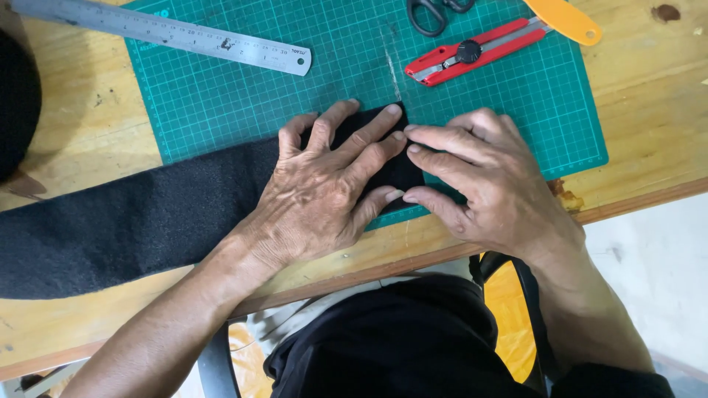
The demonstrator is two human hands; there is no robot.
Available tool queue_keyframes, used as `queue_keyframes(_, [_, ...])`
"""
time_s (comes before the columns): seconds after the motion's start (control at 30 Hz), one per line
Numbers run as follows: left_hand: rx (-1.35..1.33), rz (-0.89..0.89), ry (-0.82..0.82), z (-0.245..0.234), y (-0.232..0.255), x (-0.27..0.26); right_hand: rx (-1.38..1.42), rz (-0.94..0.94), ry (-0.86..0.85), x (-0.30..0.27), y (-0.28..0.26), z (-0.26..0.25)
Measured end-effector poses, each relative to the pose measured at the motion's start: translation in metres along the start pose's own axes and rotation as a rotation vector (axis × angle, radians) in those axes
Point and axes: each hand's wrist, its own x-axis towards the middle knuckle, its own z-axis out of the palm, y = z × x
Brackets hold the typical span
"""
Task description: The person uses a yellow plastic scraper to smooth and press the edges of a folded black fabric piece on a green cutting mat. They then unfold the fabric to reveal a long strip and continue to smooth it flat with their hands.
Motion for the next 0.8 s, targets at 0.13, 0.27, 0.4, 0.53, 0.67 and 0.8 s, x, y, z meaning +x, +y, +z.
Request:
queue_keyframes(0.13, [-0.028,-0.018,-0.014,0.000,0.000,-0.001,0.001,0.010,-0.010,0.000,0.000,0.000])
queue_keyframes(0.27, [-0.020,-0.004,0.010,0.000,0.000,-0.001,0.021,0.015,-0.006,0.000,0.001,0.001])
queue_keyframes(0.4, [-0.026,-0.008,-0.009,0.001,0.000,-0.001,0.175,0.068,0.020,-0.001,0.008,0.000])
queue_keyframes(0.53, [-0.015,-0.007,-0.011,0.001,0.000,0.000,0.333,0.187,0.173,0.001,0.008,-0.005])
queue_keyframes(0.67, [-0.018,-0.008,-0.009,0.000,0.000,0.000,0.306,0.194,0.132,-0.002,0.010,-0.003])
queue_keyframes(0.8, [-0.038,-0.014,-0.028,0.000,0.000,0.000,0.253,0.145,0.077,-0.007,0.015,0.004])
